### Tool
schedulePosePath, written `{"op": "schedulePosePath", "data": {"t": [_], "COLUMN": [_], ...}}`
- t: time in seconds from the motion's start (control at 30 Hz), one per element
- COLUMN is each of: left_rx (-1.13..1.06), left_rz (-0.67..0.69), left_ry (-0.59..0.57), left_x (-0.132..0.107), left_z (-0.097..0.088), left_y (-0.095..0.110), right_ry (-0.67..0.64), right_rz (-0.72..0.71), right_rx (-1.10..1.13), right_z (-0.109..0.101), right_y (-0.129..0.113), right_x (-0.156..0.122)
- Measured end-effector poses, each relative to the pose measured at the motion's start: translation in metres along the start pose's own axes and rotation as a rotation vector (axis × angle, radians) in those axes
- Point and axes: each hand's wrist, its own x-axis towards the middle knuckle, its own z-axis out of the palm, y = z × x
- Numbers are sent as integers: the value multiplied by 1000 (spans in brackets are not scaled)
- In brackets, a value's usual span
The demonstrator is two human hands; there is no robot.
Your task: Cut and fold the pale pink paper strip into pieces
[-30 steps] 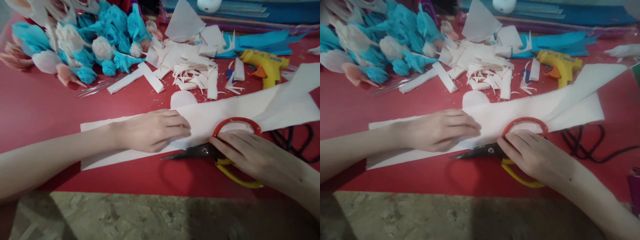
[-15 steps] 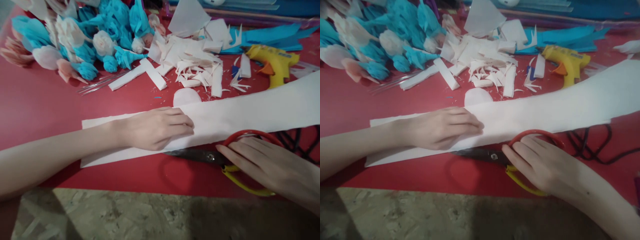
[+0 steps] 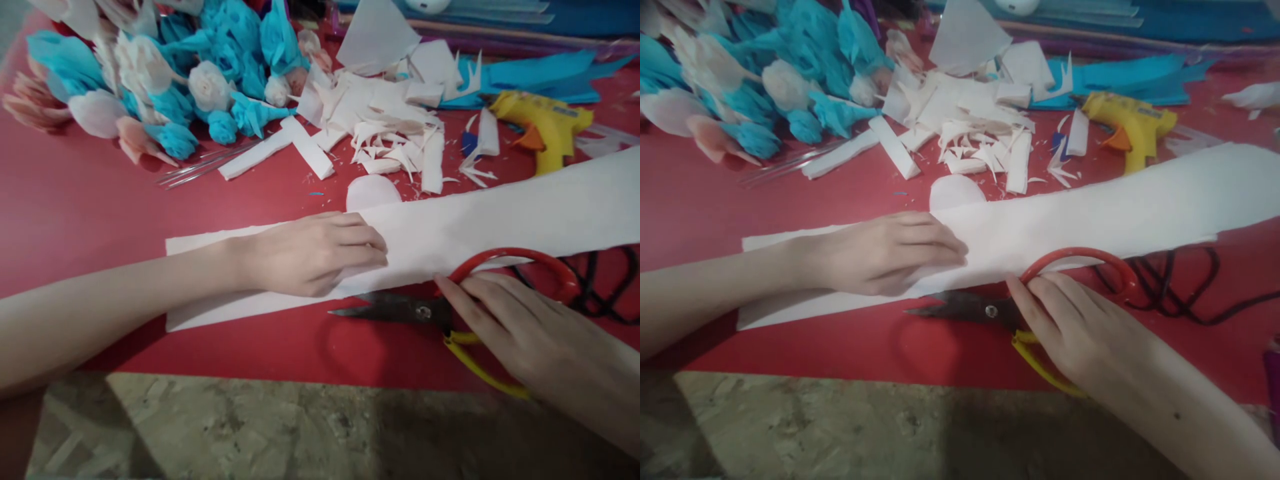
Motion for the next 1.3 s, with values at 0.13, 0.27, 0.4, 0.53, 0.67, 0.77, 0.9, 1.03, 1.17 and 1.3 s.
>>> {"op": "schedulePosePath", "data": {"t": [0.13, 0.27, 0.4, 0.53, 0.67, 0.77, 0.9, 1.03, 1.17, 1.3], "left_rx": [-2, -18, -5, -5, -1, 1, -3, -10, -44, -99], "left_rz": [-1, 2, 3, 1, 10, 7, 5, -1, 3, -17], "left_ry": [0, 21, 27, 44, 53, 44, 26, 16, 29, 25], "left_x": [0, 0, -1, -1, 0, 0, 0, 0, 1, 1], "left_z": [0, 1, 2, 2, 2, 1, 0, 0, -2, -2], "left_y": [0, -1, -1, -1, 0, 1, 0, -1, -1, -1], "right_ry": [33, 25, 9, -44, -21, 30, 81, 72, 68, 21], "right_rz": [49, -5, -61, -128, -159, -177, -201, -174, -96, -86], "right_rx": [8, 20, 57, 77, 116, 170, 181, 101, -15, -64], "right_z": [3, 3, 3, 4, 6, 6, 1, -5, -5, -2], "right_y": [-4, -6, -2, 4, 8, 9, 7, 2, -3, -7], "right_x": [8, 19, 30, 36, 37, 36, 36, 35, 30, 26]}}
